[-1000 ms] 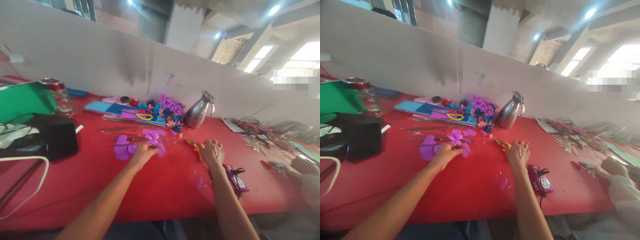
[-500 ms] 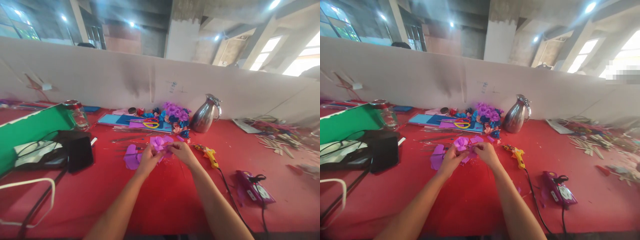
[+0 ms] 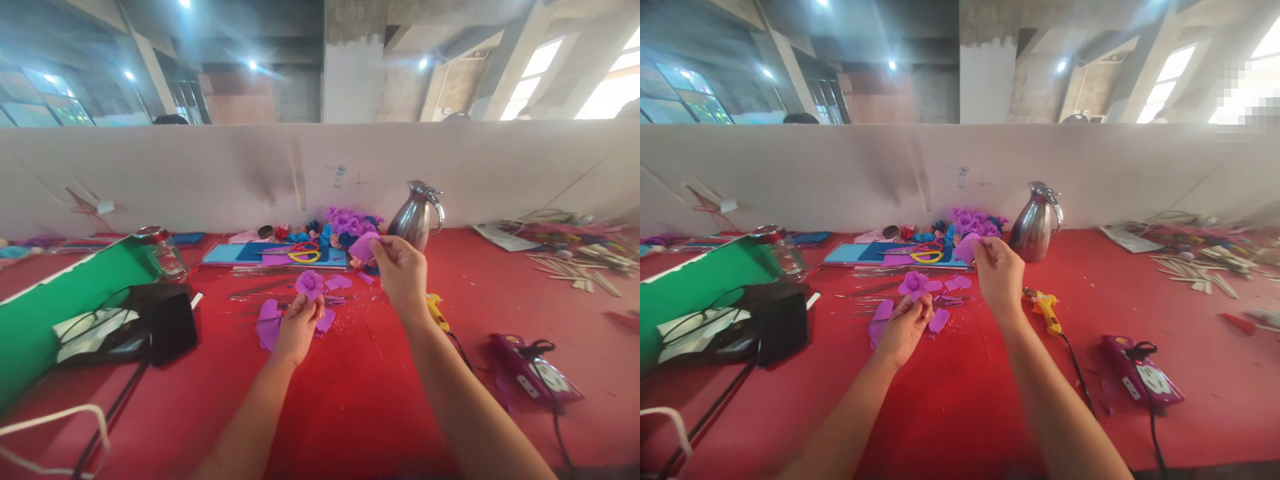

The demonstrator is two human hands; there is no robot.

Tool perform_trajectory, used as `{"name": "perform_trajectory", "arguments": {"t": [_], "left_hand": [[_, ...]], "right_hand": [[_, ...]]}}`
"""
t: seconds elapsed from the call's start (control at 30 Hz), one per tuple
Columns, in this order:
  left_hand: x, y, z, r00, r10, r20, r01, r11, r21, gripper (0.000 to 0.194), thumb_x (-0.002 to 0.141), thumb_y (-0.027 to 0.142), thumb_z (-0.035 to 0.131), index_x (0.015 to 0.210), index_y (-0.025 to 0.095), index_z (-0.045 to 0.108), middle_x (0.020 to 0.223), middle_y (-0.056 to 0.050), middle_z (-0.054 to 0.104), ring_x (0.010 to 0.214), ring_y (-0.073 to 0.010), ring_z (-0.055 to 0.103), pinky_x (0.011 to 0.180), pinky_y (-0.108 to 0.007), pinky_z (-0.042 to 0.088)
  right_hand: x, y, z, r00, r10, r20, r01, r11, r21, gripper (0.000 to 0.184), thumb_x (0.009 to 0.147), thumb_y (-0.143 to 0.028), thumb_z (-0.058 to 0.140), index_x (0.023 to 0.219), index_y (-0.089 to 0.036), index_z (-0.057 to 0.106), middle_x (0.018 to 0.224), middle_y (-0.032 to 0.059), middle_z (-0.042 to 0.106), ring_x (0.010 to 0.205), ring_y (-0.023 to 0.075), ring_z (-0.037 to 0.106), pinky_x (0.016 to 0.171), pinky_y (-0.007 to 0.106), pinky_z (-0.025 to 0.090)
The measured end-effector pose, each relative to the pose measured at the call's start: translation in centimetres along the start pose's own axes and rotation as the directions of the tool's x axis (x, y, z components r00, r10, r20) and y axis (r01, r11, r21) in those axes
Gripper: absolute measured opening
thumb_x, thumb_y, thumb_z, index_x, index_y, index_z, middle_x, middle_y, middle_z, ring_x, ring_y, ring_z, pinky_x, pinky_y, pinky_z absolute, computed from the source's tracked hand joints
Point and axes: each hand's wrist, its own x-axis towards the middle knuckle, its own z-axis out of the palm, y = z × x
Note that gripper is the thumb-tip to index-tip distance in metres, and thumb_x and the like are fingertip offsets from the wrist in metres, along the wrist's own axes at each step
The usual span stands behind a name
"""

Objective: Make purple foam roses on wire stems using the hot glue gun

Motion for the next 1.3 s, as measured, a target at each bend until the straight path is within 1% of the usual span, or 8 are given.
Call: {"name": "perform_trajectory", "arguments": {"t": [0.1,0.17,0.3,0.4,0.63,0.8,1.1,1.3], "left_hand": [[-0.3,0.3,0.0,0.999,-0.015,0.047,0.019,0.994,-0.105,0.021,0.06,0.026,0.082,0.065,0.015,0.065,0.074,0.0,0.057,0.062,-0.0076,0.046,0.061,-0.023,0.04],[-0.6,0.5,0.1,0.996,-0.014,0.088,0.024,0.992,-0.121,0.02,0.063,0.025,0.081,0.064,0.013,0.065,0.072,0.0,0.055,0.062,-0.0072,0.046,0.059,-0.022,0.04],[-0.8,0.2,0.4,0.994,-0.043,0.103,0.054,0.992,-0.11,0.022,0.064,0.026,0.08,0.06,0.012,0.063,0.069,0.001,0.052,0.059,-0.0054,0.044,0.063,-0.02,0.044],[-0.6,-0.5,0.5,0.996,-0.081,0.042,0.085,0.991,-0.099,0.023,0.062,0.025,0.082,0.059,0.013,0.063,0.067,0.002,0.053,0.061,-0.0056,0.047,0.068,-0.02,0.047],[-0.4,-1.3,0.5,0.996,-0.089,0.025,0.091,0.989,-0.114,0.022,0.066,0.025,0.079,0.057,0.014,0.062,0.064,0.001,0.053,0.062,-0.0072,0.05,0.066,-0.02,0.05],[-0.4,-1.2,0.5,0.988,-0.151,-0.008,0.148,0.977,-0.154,0.019,0.066,0.019,0.078,0.059,0.013,0.062,0.067,0.0,0.058,0.065,-0.0089,0.054,0.066,-0.022,0.05],[-0.4,-1.5,0.7,0.982,-0.19,-0.02,0.187,0.976,-0.113,0.013,0.072,0.017,0.073,0.063,0.014,0.064,0.063,0.0,0.057,0.066,-0.0109,0.058,0.068,-0.023,0.05],[-0.1,-2.0,0.3,0.98,-0.197,-0.039,0.192,0.975,-0.112,0.009,0.068,0.012,0.074,0.067,0.014,0.066,0.066,-0.001,0.063,0.066,-0.0108,0.06,0.067,-0.023,0.052]], "right_hand": [[-1.4,0.5,0.7,0.998,0.039,0.043,-0.039,0.999,-0.006,0.03,0.081,-0.042,0.058,0.082,-0.015,0.071,0.068,0.0022,0.068,0.063,0.0146,0.06,0.059,0.024,0.045],[-2.7,1.9,1.4,0.985,0.149,0.086,-0.154,0.986,0.06,0.03,0.077,-0.043,0.062,0.078,-0.015,0.071,0.066,0.0019,0.067,0.06,0.0141,0.058,0.058,0.025,0.044],[-4.3,4.0,2.5,0.903,0.377,0.207,-0.425,0.856,0.295,0.032,0.068,-0.047,0.069,0.072,-0.015,0.072,0.06,0.0017,0.067,0.053,0.0138,0.058,0.055,0.027,0.047],[-4.3,4.1,2.7,0.867,0.439,0.235,-0.498,0.78,0.379,0.034,0.064,-0.049,0.072,0.07,-0.016,0.072,0.06,0.0019,0.068,0.053,0.0137,0.059,0.055,0.027,0.048],[-4.4,3.5,2.8,0.865,0.437,0.247,-0.502,0.743,0.443,0.034,0.062,-0.05,0.074,0.07,-0.017,0.069,0.061,0.0012,0.069,0.052,0.0135,0.061,0.055,0.027,0.052],[-5.0,3.4,3.3,0.86,0.426,0.28,-0.509,0.747,0.427,0.036,0.065,-0.052,0.072,0.072,-0.016,0.069,0.062,0.0017,0.07,0.053,0.0138,0.062,0.056,0.027,0.054],[-5.5,4.4,4.0,0.889,0.388,0.245,-0.451,0.838,0.308,0.029,0.077,-0.045,0.062,0.077,-0.017,0.069,0.065,0.0018,0.068,0.057,0.0134,0.061,0.058,0.026,0.052],[-5.7,4.3,4.0,0.913,0.351,0.206,-0.392,0.896,0.211,0.029,0.08,-0.045,0.06,0.077,-0.018,0.069,0.067,0.0014,0.069,0.063,0.0147,0.063,0.059,0.025,0.051]]}}
